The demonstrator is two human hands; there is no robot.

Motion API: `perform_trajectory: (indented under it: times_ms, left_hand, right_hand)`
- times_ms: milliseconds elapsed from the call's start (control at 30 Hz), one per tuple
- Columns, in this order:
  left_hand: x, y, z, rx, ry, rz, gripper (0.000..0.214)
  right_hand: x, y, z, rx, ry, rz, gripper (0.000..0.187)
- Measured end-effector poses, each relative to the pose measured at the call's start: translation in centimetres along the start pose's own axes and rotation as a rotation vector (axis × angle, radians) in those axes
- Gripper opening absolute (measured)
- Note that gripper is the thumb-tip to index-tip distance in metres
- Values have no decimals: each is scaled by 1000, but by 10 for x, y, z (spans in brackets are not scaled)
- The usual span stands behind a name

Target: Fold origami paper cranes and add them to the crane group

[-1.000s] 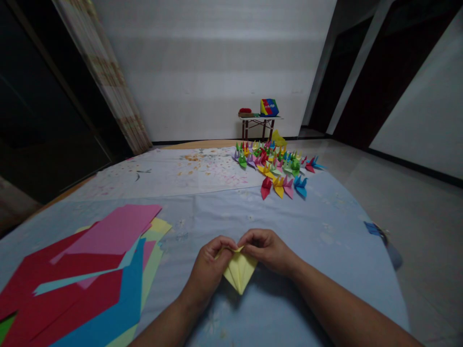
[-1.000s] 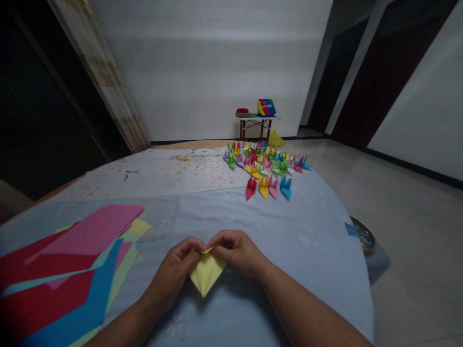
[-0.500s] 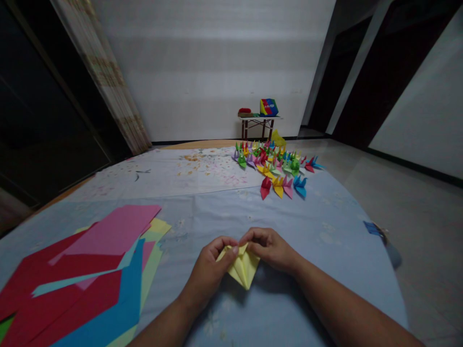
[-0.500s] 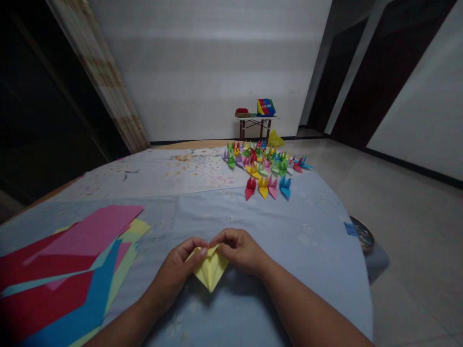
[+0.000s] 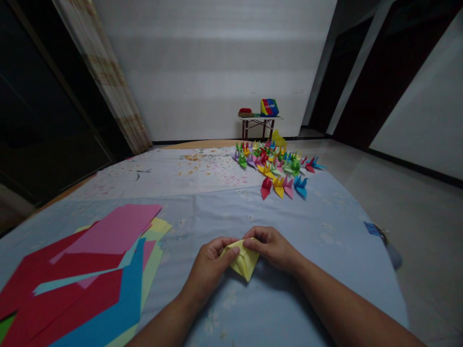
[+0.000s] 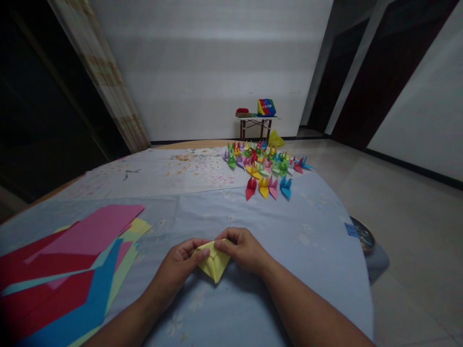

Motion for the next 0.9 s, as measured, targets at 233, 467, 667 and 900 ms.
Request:
perform_trajectory:
  times_ms: [233,467,667,900]
  left_hand:
    - [0,-1,4,-39,6,34,29]
    - [1,-2,4,-24,-13,18,27]
    - [1,-2,3,-40,-31,28,30]
    - [0,1,-1,-33,-64,-27,35]
  right_hand:
    - [-1,0,1,6,28,0,33]
    - [0,0,0,-14,29,-10,32]
    - [0,1,2,-13,20,-6,32]
    - [1,1,-2,-12,-45,16,33]
Point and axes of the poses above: each hand's wrist, its own y-axis towards the middle knuckle, its own x-axis out of the palm, z = x × y, the point moved 4 cm from there along y, towards the middle knuckle, and after that the axes turned 5 degrees about y, right-handed, at the moved point
